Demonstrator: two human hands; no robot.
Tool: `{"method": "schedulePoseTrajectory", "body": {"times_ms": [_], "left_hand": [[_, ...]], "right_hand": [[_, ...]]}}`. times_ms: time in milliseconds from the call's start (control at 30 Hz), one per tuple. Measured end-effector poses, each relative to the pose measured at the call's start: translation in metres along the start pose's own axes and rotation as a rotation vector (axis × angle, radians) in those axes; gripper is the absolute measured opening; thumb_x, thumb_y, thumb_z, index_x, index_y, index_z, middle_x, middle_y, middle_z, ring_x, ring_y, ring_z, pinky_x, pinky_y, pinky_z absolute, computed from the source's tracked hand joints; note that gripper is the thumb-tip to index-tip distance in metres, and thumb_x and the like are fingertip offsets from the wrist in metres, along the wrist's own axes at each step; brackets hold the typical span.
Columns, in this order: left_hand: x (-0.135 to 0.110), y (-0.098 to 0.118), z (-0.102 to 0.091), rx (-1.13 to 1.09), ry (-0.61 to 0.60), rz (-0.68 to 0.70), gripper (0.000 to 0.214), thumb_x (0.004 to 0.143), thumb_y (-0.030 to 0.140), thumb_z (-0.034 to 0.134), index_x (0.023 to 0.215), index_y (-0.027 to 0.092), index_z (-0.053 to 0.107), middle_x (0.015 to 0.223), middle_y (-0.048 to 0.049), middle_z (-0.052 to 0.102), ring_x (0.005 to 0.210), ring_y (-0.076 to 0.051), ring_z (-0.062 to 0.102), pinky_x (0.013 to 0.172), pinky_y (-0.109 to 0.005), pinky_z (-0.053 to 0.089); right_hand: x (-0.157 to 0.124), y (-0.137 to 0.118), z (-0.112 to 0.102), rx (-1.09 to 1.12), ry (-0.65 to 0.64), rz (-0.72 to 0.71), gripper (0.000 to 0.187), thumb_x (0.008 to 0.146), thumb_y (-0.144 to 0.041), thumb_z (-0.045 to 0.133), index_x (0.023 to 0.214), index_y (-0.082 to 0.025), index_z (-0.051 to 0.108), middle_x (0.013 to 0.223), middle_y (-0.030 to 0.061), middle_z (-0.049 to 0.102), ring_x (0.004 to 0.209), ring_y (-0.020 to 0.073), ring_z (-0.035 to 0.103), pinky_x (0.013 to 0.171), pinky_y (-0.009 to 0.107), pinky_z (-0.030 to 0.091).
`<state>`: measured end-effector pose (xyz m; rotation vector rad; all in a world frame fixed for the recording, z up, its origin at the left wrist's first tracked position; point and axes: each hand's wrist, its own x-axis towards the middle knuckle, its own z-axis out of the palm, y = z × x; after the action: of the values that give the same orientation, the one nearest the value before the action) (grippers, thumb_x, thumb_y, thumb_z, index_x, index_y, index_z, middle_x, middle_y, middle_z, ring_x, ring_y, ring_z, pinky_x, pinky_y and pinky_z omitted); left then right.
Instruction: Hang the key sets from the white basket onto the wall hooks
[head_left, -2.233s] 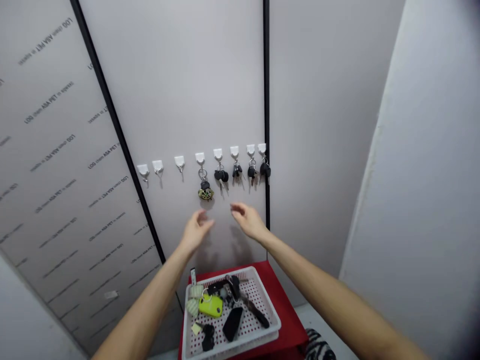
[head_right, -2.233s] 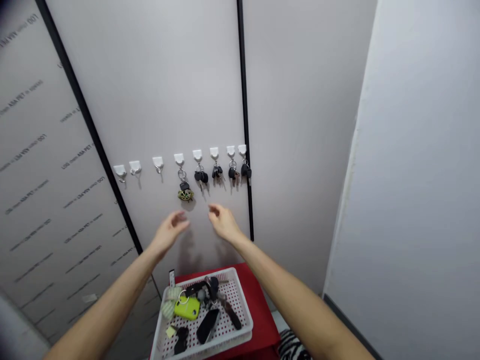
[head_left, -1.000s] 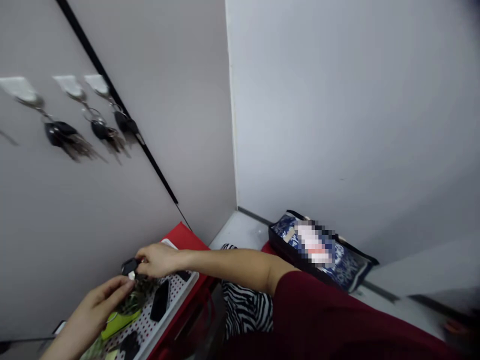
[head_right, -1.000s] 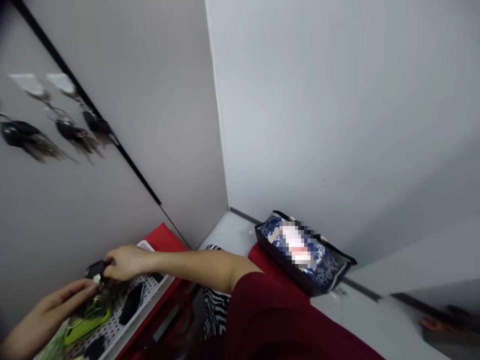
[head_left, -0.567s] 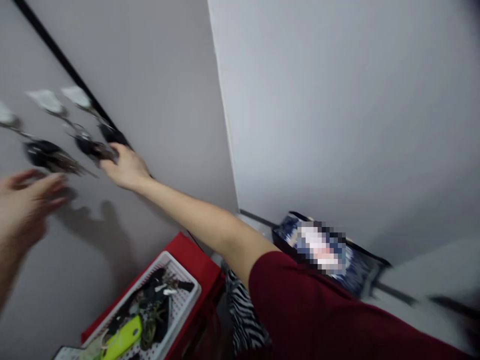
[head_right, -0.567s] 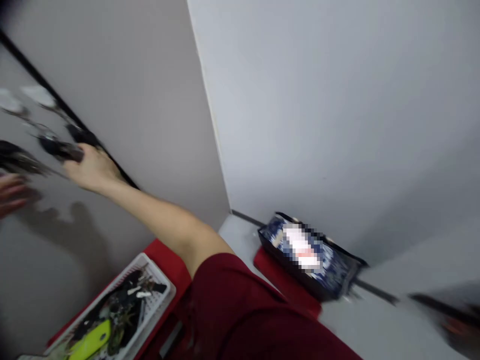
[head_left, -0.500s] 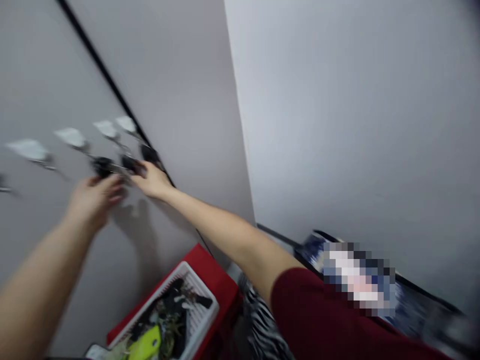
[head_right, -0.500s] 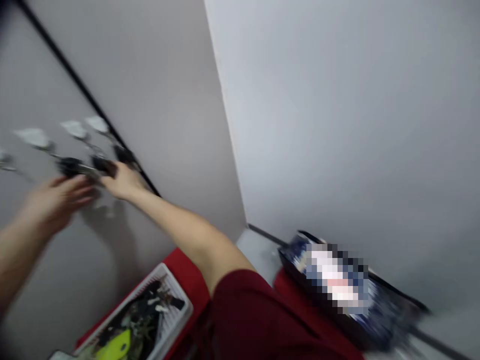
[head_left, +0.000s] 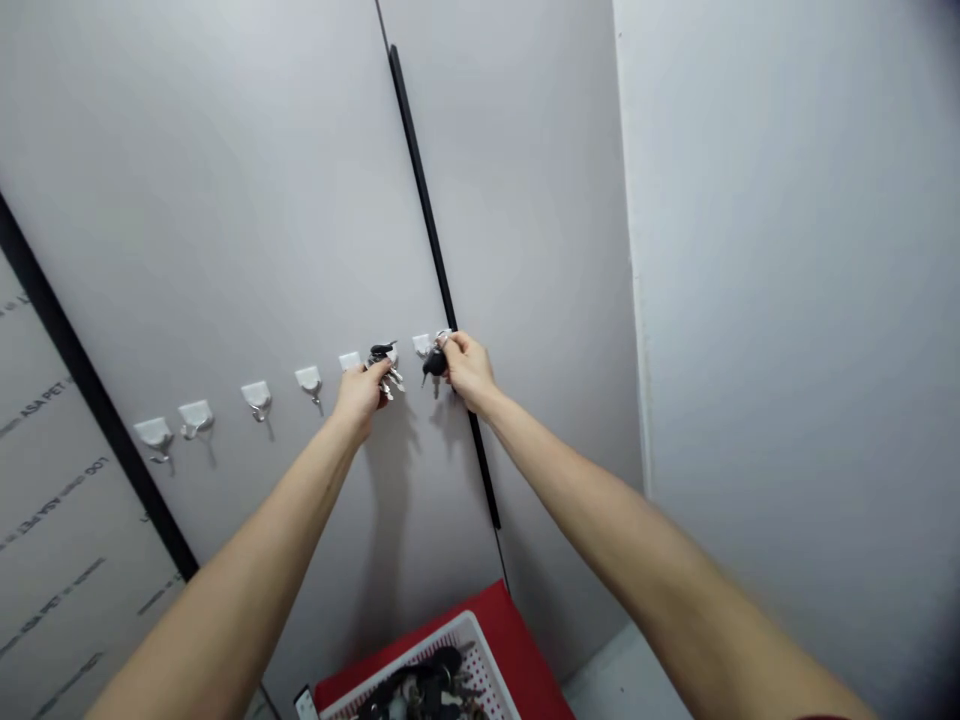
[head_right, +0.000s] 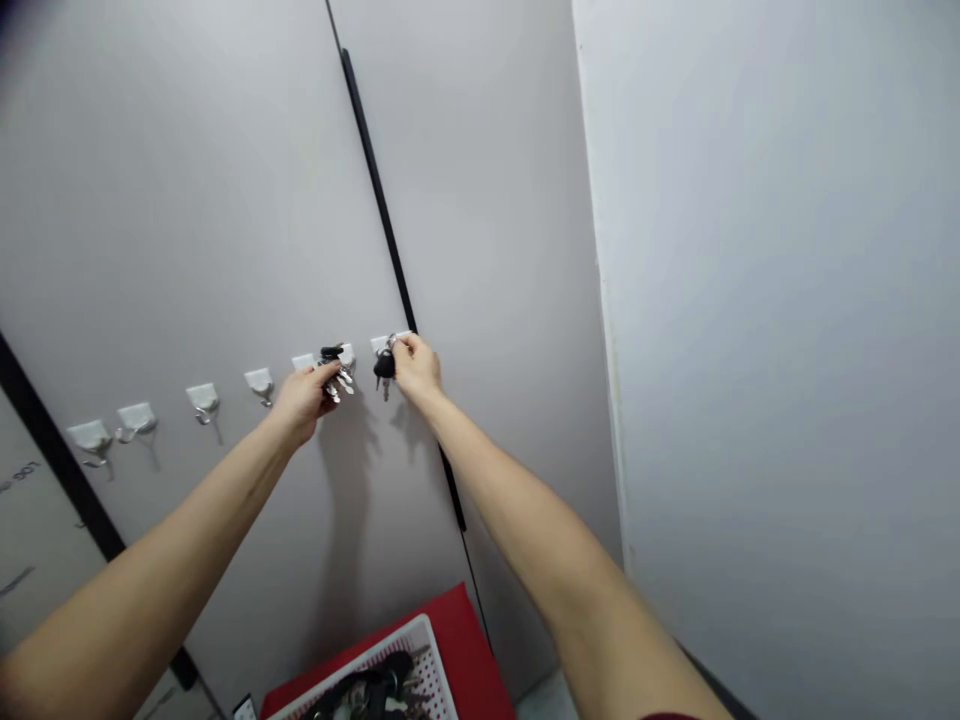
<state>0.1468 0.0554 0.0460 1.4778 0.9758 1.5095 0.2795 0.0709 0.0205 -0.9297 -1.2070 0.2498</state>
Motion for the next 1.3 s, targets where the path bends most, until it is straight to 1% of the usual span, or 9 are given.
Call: {"method": "schedulePoseTrajectory", "body": {"times_ms": [133, 233, 433, 633, 700, 867, 1000, 1133, 1300], "left_hand": [[-0.005, 0.005, -0.019, 0.059, -0.069, 0.02, 0.017, 0.05, 0.028, 0.051, 0.053, 0.014, 0.041, 0.042, 0.0061, 0.042, 0.037, -0.005, 0.039, 0.038, -0.017, 0.031], [-0.026, -0.015, -0.027, 0.15, -0.209, -0.028, 0.017, 0.052, 0.029, 0.049, 0.056, 0.014, 0.042, 0.046, 0.0045, 0.045, 0.04, -0.006, 0.041, 0.04, -0.018, 0.032], [-0.106, -0.112, -0.046, 0.331, -0.498, -0.222, 0.013, 0.055, 0.026, 0.044, 0.055, 0.013, 0.045, 0.043, 0.0049, 0.04, 0.04, -0.005, 0.035, 0.041, -0.018, 0.027], [-0.163, -0.185, -0.089, 0.525, -0.533, -0.315, 0.017, 0.057, 0.025, 0.043, 0.063, 0.012, 0.052, 0.058, 0.0021, 0.051, 0.058, -0.011, 0.044, 0.052, -0.019, 0.032], [-0.173, -0.194, -0.099, 0.591, -0.557, -0.322, 0.019, 0.059, 0.024, 0.042, 0.07, 0.013, 0.053, 0.067, 0.0011, 0.055, 0.066, -0.012, 0.047, 0.058, -0.02, 0.033], [-0.192, -0.204, -0.107, 0.883, -0.711, -0.274, 0.026, 0.062, 0.025, 0.039, 0.082, 0.016, 0.053, 0.083, -0.0038, 0.057, 0.075, -0.016, 0.049, 0.065, -0.024, 0.034], [-0.201, -0.213, -0.111, 1.062, -0.708, -0.17, 0.026, 0.065, 0.027, 0.036, 0.084, 0.018, 0.051, 0.088, -0.005, 0.055, 0.08, -0.017, 0.048, 0.066, -0.025, 0.033], [-0.206, -0.219, -0.116, 1.051, -0.653, -0.123, 0.027, 0.065, 0.028, 0.038, 0.088, 0.02, 0.049, 0.09, -0.0029, 0.055, 0.082, -0.016, 0.048, 0.069, -0.025, 0.033], [-0.21, -0.224, -0.12, 0.933, -0.577, -0.131, 0.03, 0.063, 0.028, 0.042, 0.091, 0.021, 0.048, 0.087, -0.0018, 0.055, 0.08, -0.015, 0.048, 0.068, -0.025, 0.033]], "right_hand": [[-0.014, 0.011, -0.023, -0.235, 0.061, -0.013, 0.022, 0.066, -0.032, 0.037, 0.065, -0.017, 0.052, 0.057, -0.0022, 0.05, 0.055, 0.0087, 0.046, 0.056, 0.021, 0.037], [-0.026, 0.025, -0.025, -0.416, 0.056, -0.052, 0.017, 0.063, -0.028, 0.042, 0.059, -0.017, 0.054, 0.071, 0.0013, 0.051, 0.069, 0.0112, 0.047, 0.066, 0.024, 0.035], [-0.039, 0.031, 0.001, -0.586, 0.038, -0.101, 0.016, 0.061, -0.029, 0.045, 0.063, -0.02, 0.058, 0.091, 0.0045, 0.045, 0.085, 0.016, 0.042, 0.072, 0.028, 0.032], [-0.019, 0.015, -0.002, -0.4, 0.164, -0.065, 0.021, 0.063, -0.03, 0.042, 0.065, -0.015, 0.057, 0.067, 0.0031, 0.052, 0.068, 0.0124, 0.048, 0.065, 0.025, 0.036], [-0.004, 0.003, -0.008, -0.343, 0.208, -0.124, 0.022, 0.063, -0.031, 0.042, 0.063, -0.014, 0.055, 0.061, 0.002, 0.053, 0.063, 0.0113, 0.048, 0.061, 0.024, 0.038], [0.018, -0.007, -0.007, -0.212, 0.035, -0.211, 0.031, 0.067, -0.033, 0.036, 0.063, -0.009, 0.054, 0.061, 0.0021, 0.055, 0.059, 0.0079, 0.05, 0.051, 0.022, 0.038], [0.016, -0.011, -0.004, -0.333, 0.052, -0.155, 0.051, 0.067, -0.036, 0.017, 0.056, -0.003, 0.055, 0.069, 0.0054, 0.057, 0.064, 0.0083, 0.052, 0.051, 0.022, 0.035], [0.022, -0.034, -0.006, -0.602, -0.096, -0.083, 0.028, 0.059, -0.031, 0.044, 0.066, -0.007, 0.057, 0.055, 0.0012, 0.052, 0.061, 0.0121, 0.053, 0.049, 0.026, 0.036], [0.008, -0.043, -0.012, -0.797, -0.297, -0.131, 0.019, 0.056, -0.029, 0.049, 0.05, -0.012, 0.054, 0.04, -0.0048, 0.038, 0.049, 0.007, 0.048, 0.049, 0.024, 0.034]]}}
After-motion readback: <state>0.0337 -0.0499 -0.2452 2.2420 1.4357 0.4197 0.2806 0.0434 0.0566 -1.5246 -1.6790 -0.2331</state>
